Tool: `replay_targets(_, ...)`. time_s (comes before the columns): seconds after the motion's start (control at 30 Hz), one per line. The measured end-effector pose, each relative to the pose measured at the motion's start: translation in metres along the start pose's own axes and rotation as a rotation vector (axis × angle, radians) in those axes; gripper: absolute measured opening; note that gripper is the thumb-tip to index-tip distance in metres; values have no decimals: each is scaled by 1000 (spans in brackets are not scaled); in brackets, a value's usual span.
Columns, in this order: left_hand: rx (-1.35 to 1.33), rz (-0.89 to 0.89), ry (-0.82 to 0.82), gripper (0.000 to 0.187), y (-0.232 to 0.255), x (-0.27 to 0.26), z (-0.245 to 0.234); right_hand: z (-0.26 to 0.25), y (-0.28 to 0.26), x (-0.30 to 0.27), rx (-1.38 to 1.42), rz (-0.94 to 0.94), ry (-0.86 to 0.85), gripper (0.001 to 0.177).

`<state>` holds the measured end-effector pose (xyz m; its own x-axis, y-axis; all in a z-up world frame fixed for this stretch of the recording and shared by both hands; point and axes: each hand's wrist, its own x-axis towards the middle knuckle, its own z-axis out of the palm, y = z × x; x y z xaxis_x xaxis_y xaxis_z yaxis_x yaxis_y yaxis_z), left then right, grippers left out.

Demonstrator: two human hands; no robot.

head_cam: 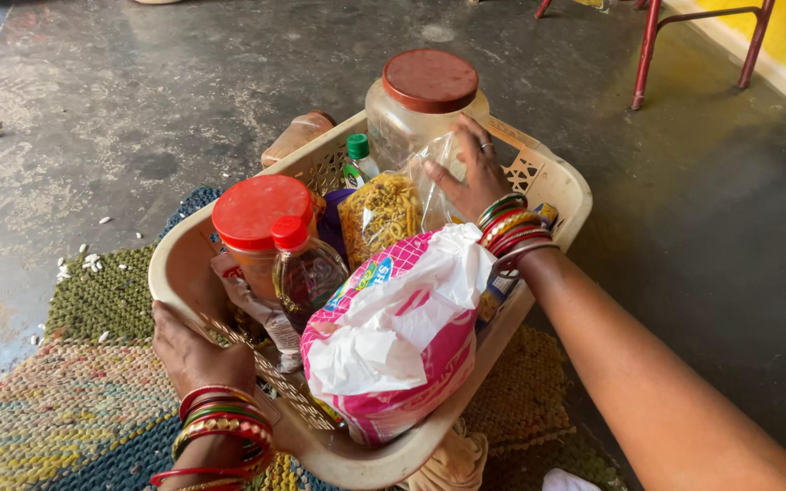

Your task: The person sits on the floor and organizes groceries by placing various items into a plastic basket. They handle a biscuit box, a bag of rice, a bottle of oil, a jar of spices, and a bag of snacks, arranging them inside the basket.

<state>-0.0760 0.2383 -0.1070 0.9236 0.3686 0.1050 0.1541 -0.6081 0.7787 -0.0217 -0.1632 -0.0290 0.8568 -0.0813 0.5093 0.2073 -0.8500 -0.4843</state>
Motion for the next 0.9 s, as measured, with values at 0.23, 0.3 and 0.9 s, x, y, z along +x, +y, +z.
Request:
replay_targets(0.23,58,94,-36,105,-11,14,-2,15,-16,-10,86,48,87,71)
replay_targets(0.3,62,98,-51,105,-12,26,-5,0,-22,-14,68,253,-60,70)
replay_targets(0.9,-58,55,-448,121,-48,169,4,4,-72,-70,47,291,-466,42)
